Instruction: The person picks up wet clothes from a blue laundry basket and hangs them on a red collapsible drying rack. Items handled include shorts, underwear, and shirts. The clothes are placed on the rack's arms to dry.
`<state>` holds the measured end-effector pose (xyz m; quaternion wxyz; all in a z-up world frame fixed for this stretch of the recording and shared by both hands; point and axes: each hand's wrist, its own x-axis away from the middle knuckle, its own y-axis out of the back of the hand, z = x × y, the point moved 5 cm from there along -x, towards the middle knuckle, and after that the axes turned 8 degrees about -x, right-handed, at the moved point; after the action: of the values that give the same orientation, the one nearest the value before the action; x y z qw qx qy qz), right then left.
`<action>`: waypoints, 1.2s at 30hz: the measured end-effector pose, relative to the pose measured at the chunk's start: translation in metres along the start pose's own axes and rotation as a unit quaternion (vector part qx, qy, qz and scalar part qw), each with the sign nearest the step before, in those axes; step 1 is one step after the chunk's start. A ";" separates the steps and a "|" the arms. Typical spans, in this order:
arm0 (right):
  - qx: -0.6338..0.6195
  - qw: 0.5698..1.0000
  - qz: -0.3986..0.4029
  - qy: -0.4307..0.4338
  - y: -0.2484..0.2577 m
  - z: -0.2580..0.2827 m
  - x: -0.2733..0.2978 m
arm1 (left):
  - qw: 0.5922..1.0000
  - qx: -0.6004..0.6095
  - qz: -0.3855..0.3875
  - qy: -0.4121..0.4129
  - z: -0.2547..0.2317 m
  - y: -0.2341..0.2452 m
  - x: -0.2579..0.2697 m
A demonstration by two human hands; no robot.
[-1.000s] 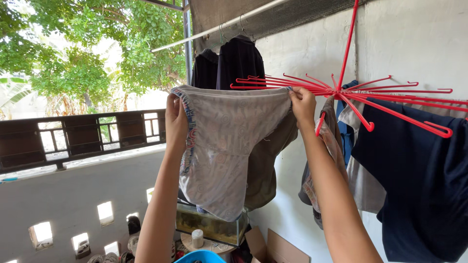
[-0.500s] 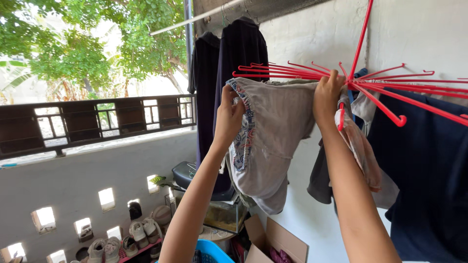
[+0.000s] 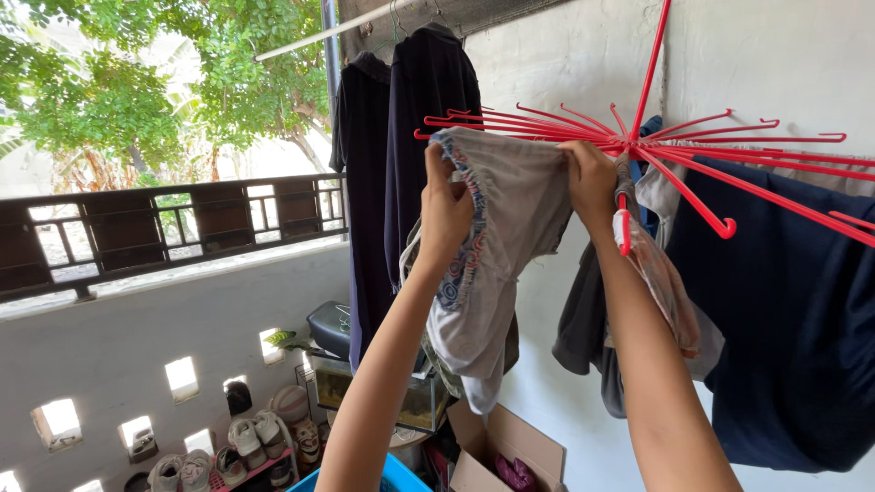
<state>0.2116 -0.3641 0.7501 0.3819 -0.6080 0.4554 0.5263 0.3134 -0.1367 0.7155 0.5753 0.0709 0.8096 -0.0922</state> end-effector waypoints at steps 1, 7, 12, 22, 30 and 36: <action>0.032 0.999 -0.019 0.005 0.000 -0.016 0.003 | 0.999 -0.015 -0.005 -0.028 -0.002 -0.004 0.001; 0.431 0.898 0.085 0.020 -0.016 -0.097 0.026 | 0.996 0.075 0.035 0.020 -0.021 -0.019 0.006; 0.575 0.793 0.181 -0.087 -0.025 -0.119 0.019 | 0.996 0.055 0.062 0.035 -0.027 -0.003 0.004; 0.046 0.996 0.022 -0.077 -0.014 0.114 0.049 | 0.990 -0.015 0.137 0.017 -0.008 0.000 0.012; 0.066 0.993 0.078 -0.053 -0.033 0.166 0.076 | 0.982 -0.040 0.184 0.020 0.000 0.003 0.013; 0.021 0.995 0.090 -0.043 -0.035 0.219 0.095 | 0.978 0.002 0.201 0.049 0.000 0.012 0.025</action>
<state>0.1839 -0.1616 0.6220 0.3649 -0.5337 0.5022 0.5744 0.3077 -0.1248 0.6914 0.5420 0.2378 0.8055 0.0278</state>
